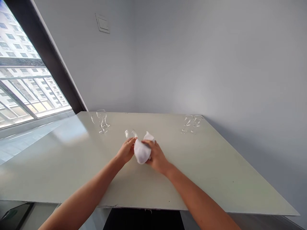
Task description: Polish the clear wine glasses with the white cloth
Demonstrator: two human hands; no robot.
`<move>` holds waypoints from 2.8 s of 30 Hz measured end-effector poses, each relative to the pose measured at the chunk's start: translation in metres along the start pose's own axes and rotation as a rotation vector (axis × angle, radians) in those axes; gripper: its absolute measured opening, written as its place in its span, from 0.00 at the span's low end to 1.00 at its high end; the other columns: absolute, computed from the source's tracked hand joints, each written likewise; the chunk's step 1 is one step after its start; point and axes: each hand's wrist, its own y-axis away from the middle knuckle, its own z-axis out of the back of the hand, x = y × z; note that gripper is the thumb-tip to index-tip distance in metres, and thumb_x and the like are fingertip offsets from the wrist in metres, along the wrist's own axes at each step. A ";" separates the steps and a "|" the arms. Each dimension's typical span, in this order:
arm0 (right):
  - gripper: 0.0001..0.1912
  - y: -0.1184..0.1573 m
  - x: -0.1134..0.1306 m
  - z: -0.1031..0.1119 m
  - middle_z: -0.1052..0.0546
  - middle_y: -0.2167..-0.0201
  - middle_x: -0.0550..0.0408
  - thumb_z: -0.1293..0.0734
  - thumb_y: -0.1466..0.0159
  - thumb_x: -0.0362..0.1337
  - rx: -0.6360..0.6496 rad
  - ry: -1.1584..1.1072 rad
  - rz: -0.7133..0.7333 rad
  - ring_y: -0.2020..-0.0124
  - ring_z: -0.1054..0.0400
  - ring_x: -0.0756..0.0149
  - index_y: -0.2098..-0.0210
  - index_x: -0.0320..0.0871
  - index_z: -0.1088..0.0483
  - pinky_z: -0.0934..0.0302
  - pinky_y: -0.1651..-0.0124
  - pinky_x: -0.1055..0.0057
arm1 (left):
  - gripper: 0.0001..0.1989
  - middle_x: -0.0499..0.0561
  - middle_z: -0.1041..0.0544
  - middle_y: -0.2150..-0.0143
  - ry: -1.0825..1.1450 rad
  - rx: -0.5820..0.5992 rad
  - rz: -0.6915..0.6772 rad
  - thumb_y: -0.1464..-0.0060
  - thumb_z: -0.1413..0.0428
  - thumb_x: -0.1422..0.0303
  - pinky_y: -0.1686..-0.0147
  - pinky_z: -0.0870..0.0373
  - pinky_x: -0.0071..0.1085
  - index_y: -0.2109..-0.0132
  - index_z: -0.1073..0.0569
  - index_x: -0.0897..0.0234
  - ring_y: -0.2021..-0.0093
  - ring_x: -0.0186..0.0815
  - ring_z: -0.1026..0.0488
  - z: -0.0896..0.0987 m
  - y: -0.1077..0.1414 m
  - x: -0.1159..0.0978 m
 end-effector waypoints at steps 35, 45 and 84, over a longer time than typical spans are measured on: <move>0.09 -0.029 0.013 0.005 0.31 0.71 0.54 0.39 0.42 0.38 0.001 0.497 0.051 0.69 0.38 0.65 0.63 0.47 0.30 0.45 0.65 0.70 | 0.14 0.47 0.31 0.69 -0.316 -0.055 -0.580 0.57 0.41 0.66 0.59 0.37 0.32 0.64 0.37 0.60 0.64 0.33 0.32 -0.015 0.023 0.003; 0.08 -0.045 -0.023 0.012 0.27 0.69 0.55 0.42 0.40 0.38 -0.099 0.751 -0.167 0.68 0.36 0.68 0.69 0.45 0.32 0.49 0.66 0.75 | 0.35 0.55 0.38 0.47 -0.826 0.047 -0.525 0.61 0.41 0.65 0.63 0.34 0.32 0.44 0.45 0.56 0.59 0.35 0.34 -0.009 0.008 0.041; 0.21 -0.015 -0.061 0.037 0.35 0.87 0.63 0.33 0.53 0.52 0.117 -0.045 -0.632 0.84 0.44 0.75 0.79 0.38 0.34 0.53 0.80 0.77 | 0.11 0.48 0.28 0.64 -1.142 0.332 -0.484 0.53 0.47 0.65 0.65 0.36 0.27 0.60 0.28 0.61 0.66 0.31 0.34 -0.006 0.009 0.047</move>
